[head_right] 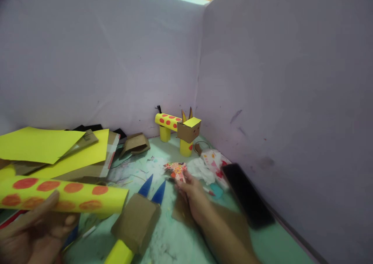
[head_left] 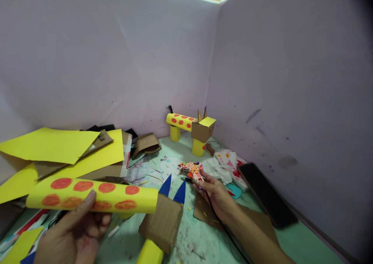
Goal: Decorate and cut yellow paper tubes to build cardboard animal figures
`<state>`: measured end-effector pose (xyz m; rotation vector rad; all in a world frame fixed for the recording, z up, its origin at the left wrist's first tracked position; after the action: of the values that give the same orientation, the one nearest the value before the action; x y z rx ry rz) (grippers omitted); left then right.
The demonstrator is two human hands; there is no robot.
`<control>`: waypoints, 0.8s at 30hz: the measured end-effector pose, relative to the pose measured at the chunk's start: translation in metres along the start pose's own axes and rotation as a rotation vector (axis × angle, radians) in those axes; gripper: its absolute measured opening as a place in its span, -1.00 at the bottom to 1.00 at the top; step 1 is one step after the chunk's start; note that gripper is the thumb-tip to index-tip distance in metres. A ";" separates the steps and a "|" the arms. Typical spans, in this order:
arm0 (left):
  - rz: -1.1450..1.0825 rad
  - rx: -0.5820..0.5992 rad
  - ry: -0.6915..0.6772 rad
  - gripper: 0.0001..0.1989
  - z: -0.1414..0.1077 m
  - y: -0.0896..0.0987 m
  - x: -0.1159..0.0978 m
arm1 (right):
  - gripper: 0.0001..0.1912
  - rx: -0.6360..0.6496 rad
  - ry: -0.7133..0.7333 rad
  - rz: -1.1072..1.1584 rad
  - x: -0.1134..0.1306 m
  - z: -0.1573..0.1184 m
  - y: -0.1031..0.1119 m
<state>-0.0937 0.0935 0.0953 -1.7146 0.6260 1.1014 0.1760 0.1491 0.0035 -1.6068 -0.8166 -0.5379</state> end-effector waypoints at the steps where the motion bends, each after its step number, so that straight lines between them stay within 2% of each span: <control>1: 0.008 -0.003 0.004 -0.95 0.000 -0.001 0.000 | -0.48 -0.002 0.001 0.001 0.000 0.000 0.000; 6: -0.029 -0.040 0.004 -0.88 -0.001 -0.003 -0.001 | -0.53 -0.002 0.015 -0.004 0.002 -0.001 0.000; 11: -0.024 0.015 0.024 -0.79 -0.002 -0.003 -0.003 | -0.69 0.021 0.007 -0.009 0.003 -0.001 0.000; 15: -0.074 -0.045 -0.028 -0.87 -0.007 -0.004 -0.007 | -0.81 0.062 -0.051 0.003 0.006 -0.008 -0.003; 19: -0.049 0.033 -0.091 -0.96 -0.006 -0.006 -0.009 | -0.75 0.105 -0.071 0.008 0.012 -0.016 -0.007; 22: -0.039 0.058 -0.097 -0.97 -0.005 -0.004 -0.009 | -0.58 0.110 0.004 -0.066 0.017 -0.017 -0.008; 24: -0.040 0.052 -0.094 -0.96 -0.005 -0.003 -0.010 | -0.57 0.083 0.033 -0.120 0.017 -0.014 -0.006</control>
<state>-0.0941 0.0891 0.1058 -1.6147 0.5541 1.1212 0.1834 0.1393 0.0226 -1.4763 -0.9030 -0.6065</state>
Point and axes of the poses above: each hand's wrist, its own z-axis towards the middle knuckle, its own y-axis out of the back of the hand, x = y × z, the point moved 3 cm from there along z, towards the middle knuckle, and after that the axes turned 12 degrees about x, right-handed, at the moved point
